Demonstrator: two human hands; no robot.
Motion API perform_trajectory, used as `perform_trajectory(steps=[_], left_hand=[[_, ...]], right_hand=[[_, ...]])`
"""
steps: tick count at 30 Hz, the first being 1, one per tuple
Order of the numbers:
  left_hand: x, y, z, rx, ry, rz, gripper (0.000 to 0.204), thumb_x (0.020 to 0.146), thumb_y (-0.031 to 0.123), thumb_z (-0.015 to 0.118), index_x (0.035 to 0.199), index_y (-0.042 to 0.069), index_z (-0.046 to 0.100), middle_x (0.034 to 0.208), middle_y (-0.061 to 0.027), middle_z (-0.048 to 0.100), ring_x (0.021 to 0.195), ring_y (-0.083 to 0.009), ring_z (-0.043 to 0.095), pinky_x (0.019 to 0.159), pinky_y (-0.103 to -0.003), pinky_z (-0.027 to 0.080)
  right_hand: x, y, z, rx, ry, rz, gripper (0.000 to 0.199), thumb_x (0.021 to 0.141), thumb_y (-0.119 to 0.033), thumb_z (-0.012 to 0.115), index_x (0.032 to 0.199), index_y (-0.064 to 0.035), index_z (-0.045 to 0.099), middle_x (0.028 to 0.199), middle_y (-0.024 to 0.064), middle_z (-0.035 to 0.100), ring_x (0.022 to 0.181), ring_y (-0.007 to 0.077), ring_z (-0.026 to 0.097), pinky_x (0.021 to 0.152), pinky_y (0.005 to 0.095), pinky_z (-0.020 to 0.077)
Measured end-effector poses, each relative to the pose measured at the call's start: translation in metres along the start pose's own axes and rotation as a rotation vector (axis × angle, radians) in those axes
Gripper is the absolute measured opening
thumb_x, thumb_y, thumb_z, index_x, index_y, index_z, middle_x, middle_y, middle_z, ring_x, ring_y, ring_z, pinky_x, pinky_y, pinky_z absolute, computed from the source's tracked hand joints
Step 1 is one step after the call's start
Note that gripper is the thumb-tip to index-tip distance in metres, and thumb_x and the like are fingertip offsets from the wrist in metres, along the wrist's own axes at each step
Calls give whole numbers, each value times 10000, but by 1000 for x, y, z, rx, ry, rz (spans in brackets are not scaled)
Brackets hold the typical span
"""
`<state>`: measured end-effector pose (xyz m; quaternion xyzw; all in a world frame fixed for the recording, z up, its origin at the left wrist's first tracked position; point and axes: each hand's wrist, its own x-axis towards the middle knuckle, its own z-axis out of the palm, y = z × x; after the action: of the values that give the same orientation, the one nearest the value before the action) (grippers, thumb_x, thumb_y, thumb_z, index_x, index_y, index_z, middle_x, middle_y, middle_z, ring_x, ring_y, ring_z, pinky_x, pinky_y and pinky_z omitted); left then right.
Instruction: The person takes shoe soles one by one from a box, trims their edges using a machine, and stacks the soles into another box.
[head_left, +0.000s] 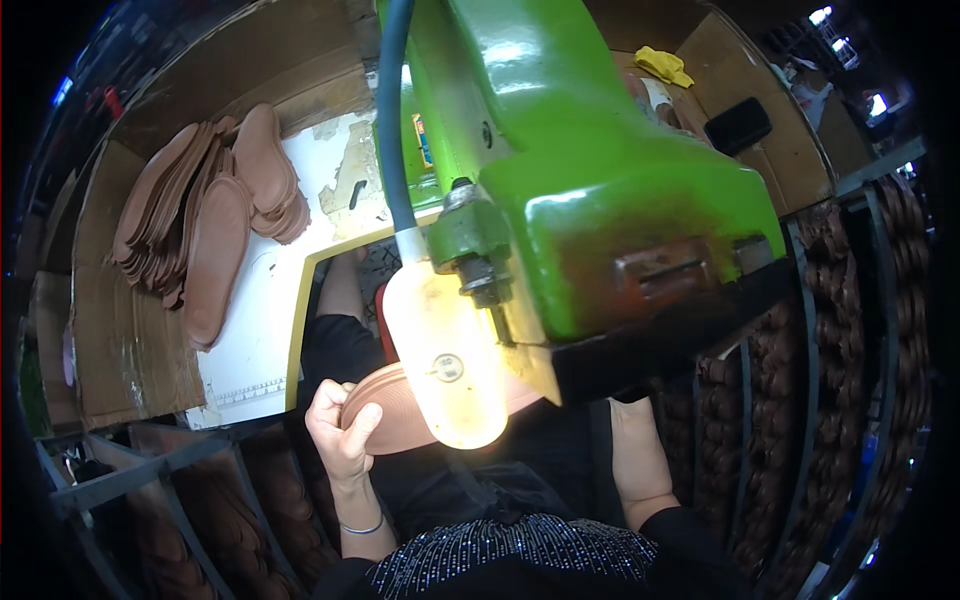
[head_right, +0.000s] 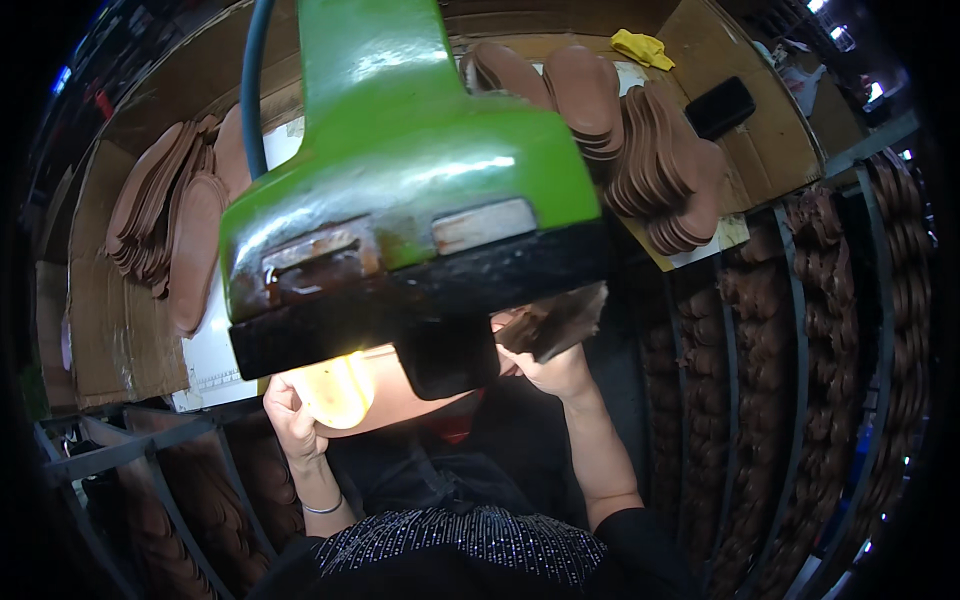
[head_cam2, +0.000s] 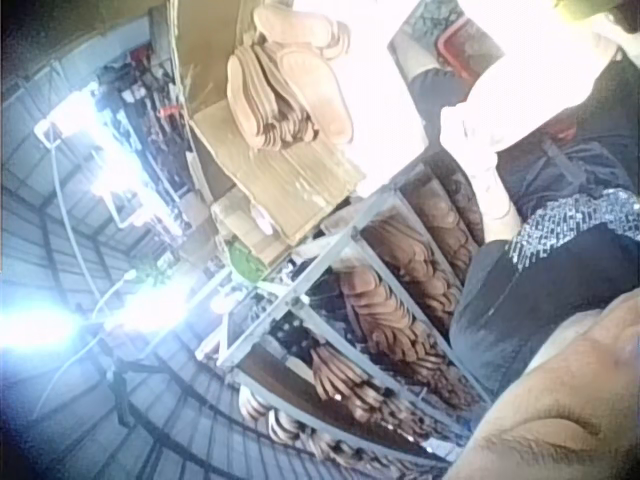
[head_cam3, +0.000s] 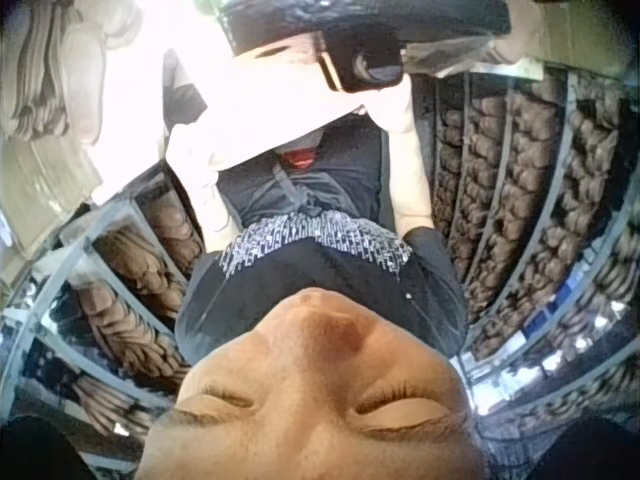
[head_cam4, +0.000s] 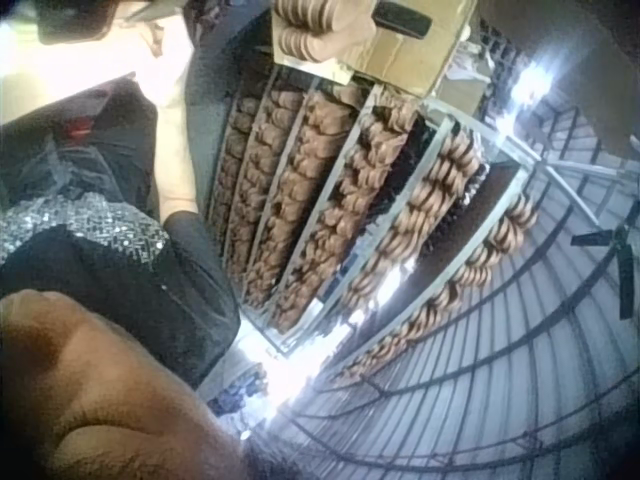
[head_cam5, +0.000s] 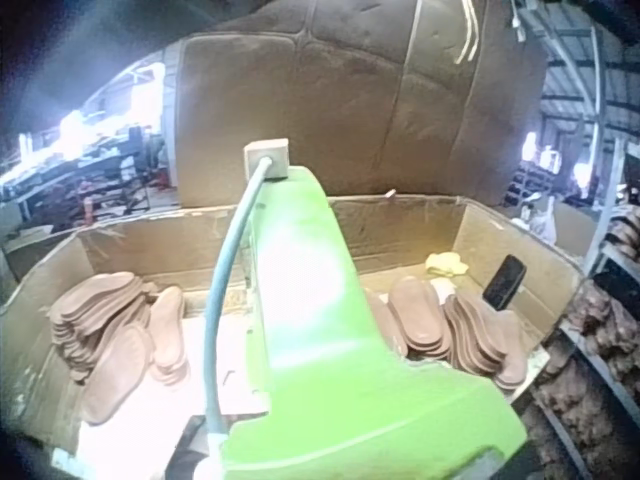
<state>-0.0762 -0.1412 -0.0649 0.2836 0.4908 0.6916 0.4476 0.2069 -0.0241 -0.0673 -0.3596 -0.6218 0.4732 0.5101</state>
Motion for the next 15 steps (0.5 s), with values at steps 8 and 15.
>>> perform_trajectory(steps=[8,15], left_hand=[[6,-22,91,241,49,157,170,706,-9,725,802,-33,587,756,-75,636,658,-87,585,591,-235,487],[9,-63,112,266,-291,57,178,846,113,613,1005,33,621,963,-65,638,878,-177,598,765,-283,463]], right_hand=[[-35,18,-76,128,228,353,258,785,92,533,1026,2,516,887,97,580,669,153,575,508,275,478],[-33,-27,-81,128,373,318,190,898,-158,528,1009,-11,480,767,62,569,518,92,515,382,192,383]])
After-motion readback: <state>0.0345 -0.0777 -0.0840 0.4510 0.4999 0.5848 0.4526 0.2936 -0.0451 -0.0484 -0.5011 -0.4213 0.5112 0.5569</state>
